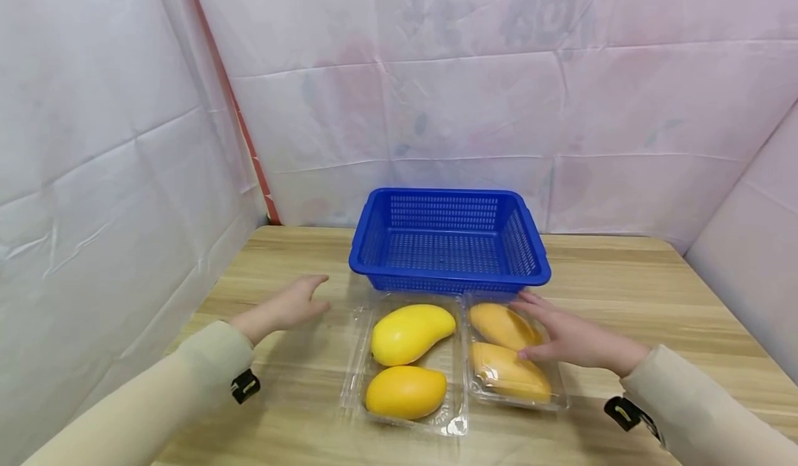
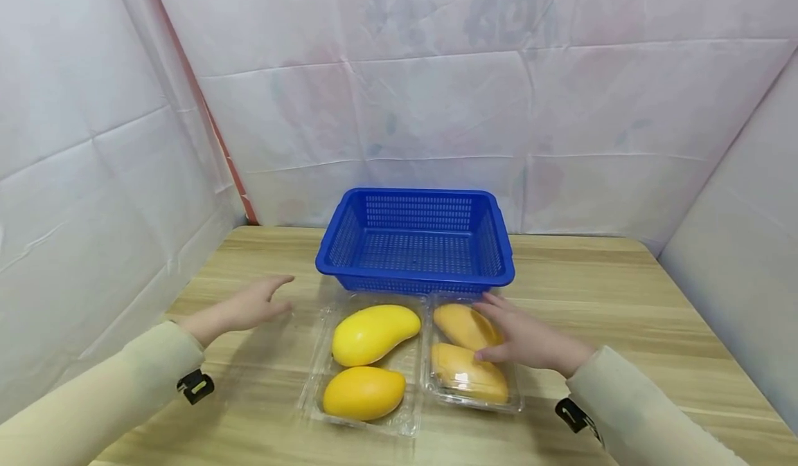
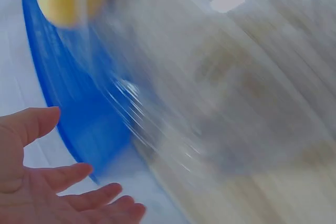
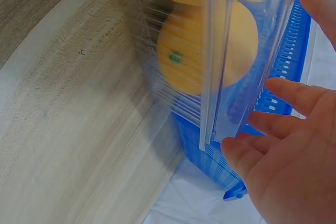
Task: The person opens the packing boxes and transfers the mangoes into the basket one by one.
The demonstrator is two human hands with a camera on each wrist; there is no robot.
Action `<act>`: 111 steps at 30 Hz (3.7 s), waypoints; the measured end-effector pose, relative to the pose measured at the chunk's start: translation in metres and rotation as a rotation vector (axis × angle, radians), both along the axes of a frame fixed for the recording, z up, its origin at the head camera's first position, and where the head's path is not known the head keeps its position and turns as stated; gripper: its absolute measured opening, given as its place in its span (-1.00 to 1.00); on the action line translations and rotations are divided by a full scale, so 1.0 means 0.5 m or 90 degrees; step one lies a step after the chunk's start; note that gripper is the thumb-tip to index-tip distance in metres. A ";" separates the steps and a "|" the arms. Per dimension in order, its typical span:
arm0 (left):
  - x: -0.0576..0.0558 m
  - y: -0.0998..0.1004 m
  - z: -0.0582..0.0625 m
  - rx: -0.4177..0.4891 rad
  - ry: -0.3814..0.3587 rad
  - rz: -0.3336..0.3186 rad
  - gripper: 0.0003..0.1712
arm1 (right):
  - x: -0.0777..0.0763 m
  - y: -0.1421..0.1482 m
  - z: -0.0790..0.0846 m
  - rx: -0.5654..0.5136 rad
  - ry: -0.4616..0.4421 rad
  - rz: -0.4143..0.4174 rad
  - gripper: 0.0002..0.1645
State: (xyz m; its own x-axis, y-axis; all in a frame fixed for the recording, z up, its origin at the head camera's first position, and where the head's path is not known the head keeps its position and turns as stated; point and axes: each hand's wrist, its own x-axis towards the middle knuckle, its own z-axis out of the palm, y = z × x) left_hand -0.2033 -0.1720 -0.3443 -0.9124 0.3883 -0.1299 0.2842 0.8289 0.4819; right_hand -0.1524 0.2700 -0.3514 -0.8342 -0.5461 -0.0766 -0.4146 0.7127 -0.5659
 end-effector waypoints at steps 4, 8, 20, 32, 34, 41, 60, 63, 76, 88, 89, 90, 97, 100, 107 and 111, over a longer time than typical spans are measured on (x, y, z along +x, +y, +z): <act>0.032 0.066 0.015 0.006 0.060 -0.055 -0.35 | -0.003 0.002 -0.001 0.000 0.006 0.004 0.06; 0.062 0.132 0.024 -0.039 0.087 -0.110 -0.36 | -0.007 0.003 -0.001 -0.006 0.016 0.013 0.05; 0.083 0.230 0.002 -0.221 0.114 -0.207 -0.18 | -0.003 -0.009 -0.006 0.015 0.022 0.025 0.06; 0.073 0.245 -0.015 -0.238 0.062 -0.176 -0.09 | 0.001 -0.016 -0.021 0.038 0.038 0.044 0.15; 0.071 0.247 -0.018 -0.240 0.061 -0.171 -0.07 | 0.001 -0.016 -0.021 0.039 0.040 0.046 0.15; 0.069 0.258 -0.028 -0.263 0.077 -0.177 -0.02 | -0.001 -0.015 -0.019 0.036 0.050 0.059 0.13; 0.069 0.268 -0.026 -0.281 0.102 -0.184 -0.10 | -0.001 -0.013 -0.024 0.048 0.081 0.069 0.10; 0.071 0.265 -0.019 -0.271 0.109 -0.191 -0.10 | -0.002 -0.013 -0.025 0.048 0.082 0.072 0.10; 0.071 0.258 -0.008 -0.253 0.114 -0.208 -0.13 | -0.001 -0.012 -0.027 0.043 0.083 0.066 0.10; 0.069 0.262 -0.032 -0.274 0.115 -0.199 -0.11 | -0.002 -0.012 -0.033 0.046 0.077 0.055 0.11; 0.069 0.262 -0.032 -0.276 0.113 -0.197 -0.11 | -0.001 -0.011 -0.034 0.046 0.079 0.054 0.11; 0.069 0.263 -0.033 -0.278 0.110 -0.194 -0.10 | -0.001 -0.011 -0.034 0.044 0.081 0.056 0.11; 0.068 0.268 -0.035 -0.287 0.097 -0.177 -0.08 | -0.001 -0.011 -0.034 0.040 0.097 0.062 0.10; 0.067 0.268 -0.036 -0.289 0.098 -0.176 -0.07 | -0.001 -0.011 -0.035 0.040 0.100 0.062 0.09; 0.069 0.268 -0.035 -0.291 0.124 -0.180 -0.09 | 0.000 -0.012 -0.038 0.036 0.105 0.059 0.10; 0.071 0.267 -0.033 -0.294 0.140 -0.188 -0.09 | 0.001 -0.012 -0.040 0.039 0.098 0.052 0.12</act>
State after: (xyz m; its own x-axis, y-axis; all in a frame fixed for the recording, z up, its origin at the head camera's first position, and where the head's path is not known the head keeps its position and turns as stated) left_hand -0.1681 -0.0385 -0.3606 -0.7991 0.5777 -0.1667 0.5868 0.8097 -0.0069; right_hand -0.1519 0.2639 -0.3716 -0.7917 -0.6108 0.0139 -0.5510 0.7039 -0.4482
